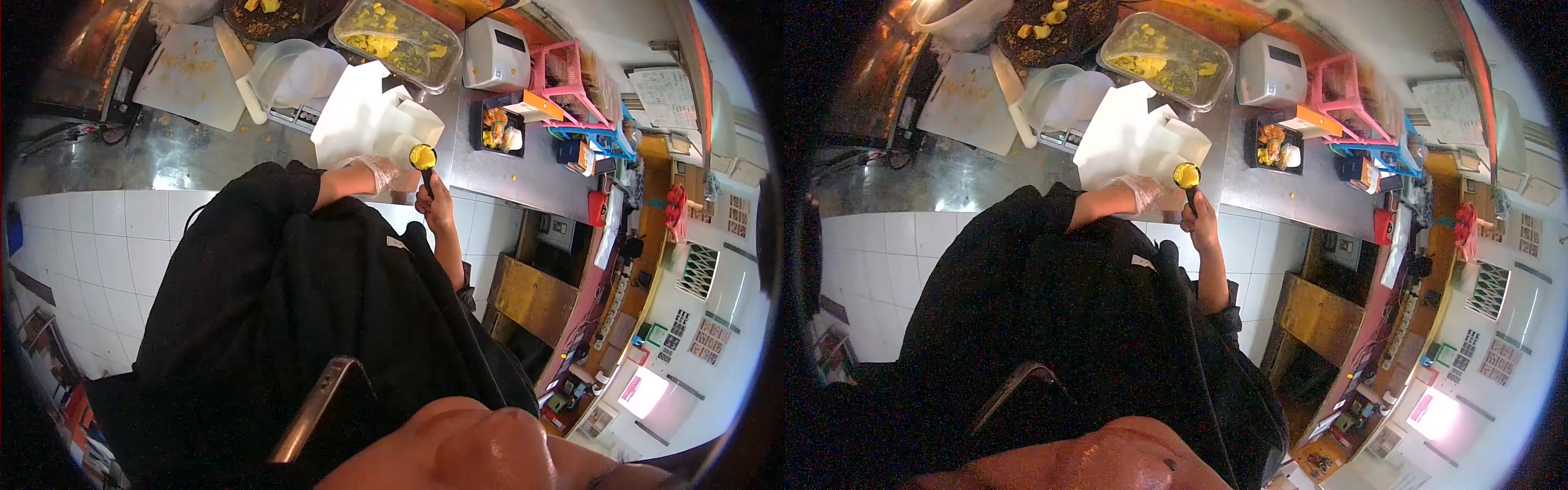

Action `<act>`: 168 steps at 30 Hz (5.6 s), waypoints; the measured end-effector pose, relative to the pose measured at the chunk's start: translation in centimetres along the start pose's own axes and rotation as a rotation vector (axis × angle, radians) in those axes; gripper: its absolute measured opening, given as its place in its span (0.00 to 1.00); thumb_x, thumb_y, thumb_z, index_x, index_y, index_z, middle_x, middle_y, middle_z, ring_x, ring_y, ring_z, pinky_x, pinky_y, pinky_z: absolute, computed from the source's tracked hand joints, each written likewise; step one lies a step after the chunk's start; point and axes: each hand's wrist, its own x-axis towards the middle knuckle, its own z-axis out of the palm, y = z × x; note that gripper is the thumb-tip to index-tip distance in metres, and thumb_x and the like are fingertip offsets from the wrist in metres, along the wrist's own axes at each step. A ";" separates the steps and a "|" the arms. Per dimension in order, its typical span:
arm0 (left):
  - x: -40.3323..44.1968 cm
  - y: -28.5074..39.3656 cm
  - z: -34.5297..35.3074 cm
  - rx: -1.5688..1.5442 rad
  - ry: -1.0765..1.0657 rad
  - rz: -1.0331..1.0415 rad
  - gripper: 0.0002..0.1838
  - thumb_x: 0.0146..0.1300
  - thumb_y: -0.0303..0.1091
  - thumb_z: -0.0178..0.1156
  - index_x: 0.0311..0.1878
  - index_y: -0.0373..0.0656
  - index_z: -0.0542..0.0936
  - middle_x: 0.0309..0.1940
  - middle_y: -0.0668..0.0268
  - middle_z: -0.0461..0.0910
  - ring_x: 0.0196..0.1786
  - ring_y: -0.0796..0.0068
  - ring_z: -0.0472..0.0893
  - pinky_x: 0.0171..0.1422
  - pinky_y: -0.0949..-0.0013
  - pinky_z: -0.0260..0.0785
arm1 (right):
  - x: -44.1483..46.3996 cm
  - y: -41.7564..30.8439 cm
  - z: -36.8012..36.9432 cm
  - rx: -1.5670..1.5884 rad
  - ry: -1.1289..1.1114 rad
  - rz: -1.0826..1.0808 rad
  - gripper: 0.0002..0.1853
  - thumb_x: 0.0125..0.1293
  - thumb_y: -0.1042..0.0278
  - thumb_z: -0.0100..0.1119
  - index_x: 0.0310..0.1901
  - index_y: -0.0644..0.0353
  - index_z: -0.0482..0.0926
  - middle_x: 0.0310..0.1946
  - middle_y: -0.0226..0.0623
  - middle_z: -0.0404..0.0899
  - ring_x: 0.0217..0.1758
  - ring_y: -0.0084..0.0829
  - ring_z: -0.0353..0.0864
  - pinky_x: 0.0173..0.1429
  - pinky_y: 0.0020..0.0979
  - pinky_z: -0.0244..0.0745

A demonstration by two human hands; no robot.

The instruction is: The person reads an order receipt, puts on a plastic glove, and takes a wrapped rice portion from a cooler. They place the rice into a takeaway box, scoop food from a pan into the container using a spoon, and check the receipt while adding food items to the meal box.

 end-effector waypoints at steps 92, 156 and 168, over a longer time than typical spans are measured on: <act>-37.9 -28.8 -13.7 -0.981 1.554 0.185 0.08 0.66 0.28 0.47 0.45 0.40 0.74 0.40 0.61 0.79 0.44 0.68 0.78 0.51 0.66 0.70 | -7.4 -16.9 85.3 -1.110 -0.208 -2.202 0.51 0.40 0.89 0.62 0.70 0.46 0.55 0.48 0.35 0.68 0.41 0.23 0.71 0.50 0.23 0.72; -31.0 -24.6 -12.0 -1.055 1.260 -0.074 0.08 0.61 0.26 0.47 0.38 0.41 0.77 0.35 0.57 0.80 0.40 0.56 0.79 0.46 0.60 0.70 | 16.0 -24.1 67.8 -0.838 -0.259 -1.544 0.10 0.67 0.69 0.48 0.37 0.63 0.79 0.26 0.34 0.80 0.32 0.22 0.77 0.40 0.23 0.71; -25.5 -27.8 -15.9 -1.024 1.322 -0.159 0.08 0.62 0.26 0.48 0.39 0.42 0.77 0.34 0.60 0.80 0.40 0.64 0.80 0.44 0.66 0.71 | 51.0 -15.8 57.9 -1.907 -0.364 -0.379 0.13 0.58 0.64 0.60 0.44 0.59 0.81 0.30 0.30 0.80 0.30 0.23 0.75 0.36 0.27 0.71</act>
